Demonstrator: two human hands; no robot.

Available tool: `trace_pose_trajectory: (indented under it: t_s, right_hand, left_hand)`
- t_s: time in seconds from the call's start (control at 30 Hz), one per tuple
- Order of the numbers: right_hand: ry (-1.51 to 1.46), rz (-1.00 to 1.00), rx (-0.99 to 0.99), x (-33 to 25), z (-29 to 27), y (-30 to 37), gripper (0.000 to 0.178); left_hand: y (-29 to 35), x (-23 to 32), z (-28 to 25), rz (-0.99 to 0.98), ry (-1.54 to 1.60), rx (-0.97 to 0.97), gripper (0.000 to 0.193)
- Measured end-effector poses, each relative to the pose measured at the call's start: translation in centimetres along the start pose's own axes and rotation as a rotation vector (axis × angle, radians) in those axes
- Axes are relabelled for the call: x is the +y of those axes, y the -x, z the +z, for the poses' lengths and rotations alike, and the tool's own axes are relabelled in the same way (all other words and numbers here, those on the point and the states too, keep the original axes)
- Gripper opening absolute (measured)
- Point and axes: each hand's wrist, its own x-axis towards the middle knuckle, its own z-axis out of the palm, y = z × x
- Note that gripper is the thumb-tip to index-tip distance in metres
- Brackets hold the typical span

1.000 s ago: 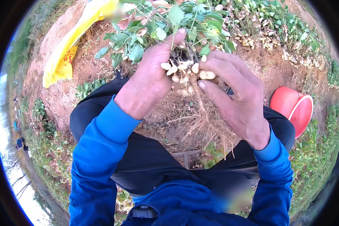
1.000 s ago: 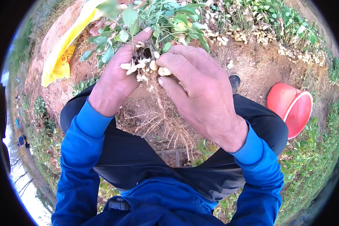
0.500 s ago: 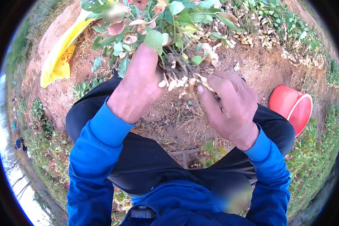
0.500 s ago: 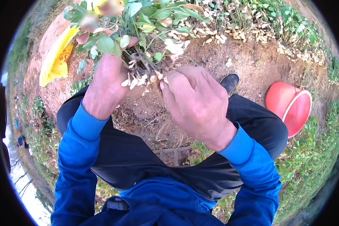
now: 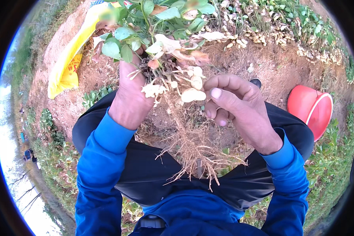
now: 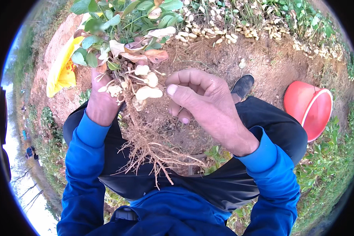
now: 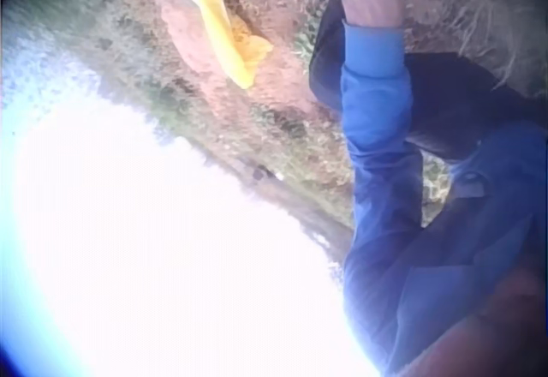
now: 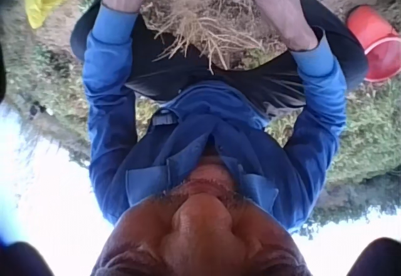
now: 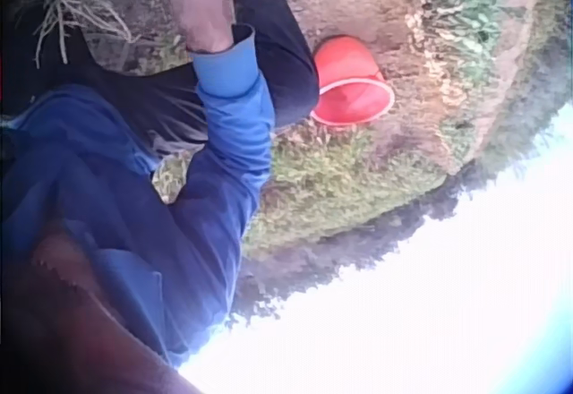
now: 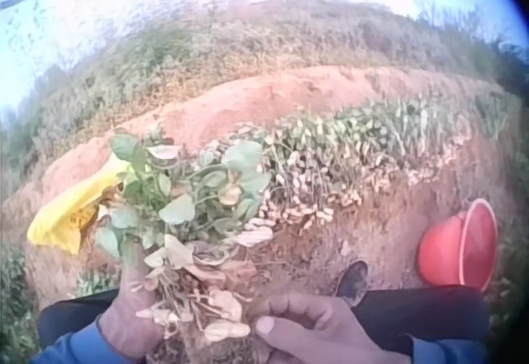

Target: The person sits on the ground and repeatedly pulls peanut plants from the soil, then removes the peanuts from the roots by hand. The peanuts are placed into a nearby red bucket.

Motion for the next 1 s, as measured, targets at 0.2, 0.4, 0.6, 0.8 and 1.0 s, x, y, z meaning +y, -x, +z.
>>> trace_pose_trajectory:
  t_s: [0.2, 0.4, 0.6, 0.8, 1.0]
  right_hand:
    - [-0.128, 0.009, -0.127, 0.3, 1.2, 0.6, 0.039]
    - [0.000, -0.119, 0.014, 1.0, 3.3, 0.2, 0.050]
    - [0.114, -0.330, 0.096, 3.1, 3.9, -0.3, 0.047]
    - [0.070, -0.353, 0.112, 3.4, 3.9, 0.0, 0.036]
    - [0.036, -0.212, 0.116, 2.4, 3.3, 0.9, 0.027]
  left_hand:
    - [-0.1, -0.5, -1.0, -0.041, 0.183, -0.338, 0.067]
    - [1.1, -0.9, 2.2, 0.018, -0.284, 0.174, 0.053]
    - [0.5, -1.0, 0.4, -0.019, 0.017, 0.265, 0.055]
    - [0.9, -1.4, -0.4, 0.084, 0.015, -0.007, 0.061]
    - [0.4, -1.8, 0.0, 0.019, 0.048, -0.115, 0.051]
